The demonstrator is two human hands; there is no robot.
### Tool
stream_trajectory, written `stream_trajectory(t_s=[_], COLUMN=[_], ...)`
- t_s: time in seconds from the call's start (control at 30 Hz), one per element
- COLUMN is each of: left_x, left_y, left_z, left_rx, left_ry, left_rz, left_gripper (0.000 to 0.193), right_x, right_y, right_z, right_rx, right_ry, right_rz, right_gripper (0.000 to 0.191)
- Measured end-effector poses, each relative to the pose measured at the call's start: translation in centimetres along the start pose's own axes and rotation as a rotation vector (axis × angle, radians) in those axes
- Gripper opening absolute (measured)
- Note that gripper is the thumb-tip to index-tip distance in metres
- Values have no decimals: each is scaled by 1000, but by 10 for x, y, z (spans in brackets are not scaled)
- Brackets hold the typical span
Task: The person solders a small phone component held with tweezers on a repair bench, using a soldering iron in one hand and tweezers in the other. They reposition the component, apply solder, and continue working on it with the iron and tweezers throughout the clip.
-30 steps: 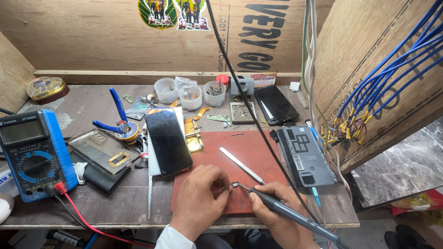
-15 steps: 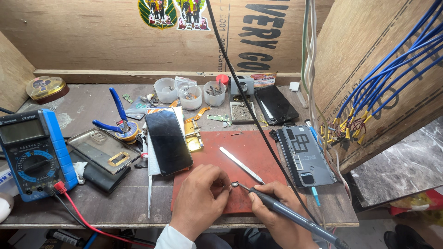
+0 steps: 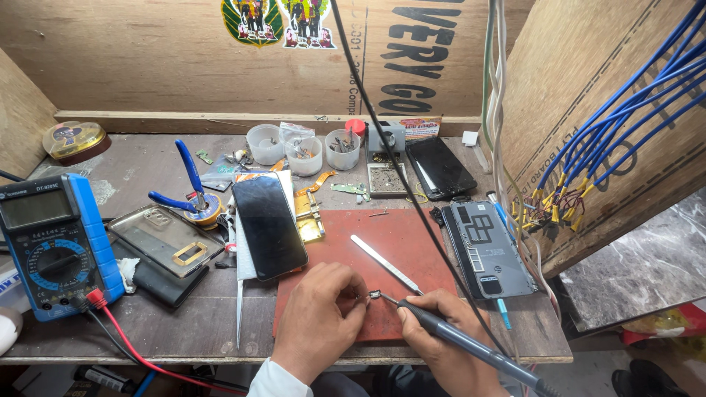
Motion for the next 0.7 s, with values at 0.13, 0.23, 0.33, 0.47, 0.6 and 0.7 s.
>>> stream_trajectory(t_s=[0.13, 0.23, 0.33, 0.47, 0.6, 0.7], left_x=[0, 0, 0, 0, 0, -1], left_y=[0, 0, 0, 0, -1, -1], left_z=[1, 0, 0, 0, 0, 0], left_rx=[4, 3, 2, 11, 12, 1], left_ry=[0, 2, 6, 0, -11, -16], left_rz=[6, 12, 21, 2, -29, -33], left_gripper=[12, 11, 11, 12, 12, 13], right_x=[0, 1, 0, 0, 0, 0], right_y=[-1, -1, -4, -1, -5, -2], right_z=[-2, -2, -2, -2, -3, -2], right_rx=[36, 39, 42, 21, 28, 20], right_ry=[7, 14, 15, 10, 13, 1], right_rz=[17, 41, 19, 53, -16, 45], right_gripper=[20, 20, 20, 20, 20, 20])
Point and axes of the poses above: each hand's wrist, its own x-axis towards the middle knuckle, its own z-axis out of the back of the hand, y = z × x, the point moved 6 cm from there along x, towards the middle knuckle, and after that the axes turned 1 degree about -y, right-handed, at the moved point
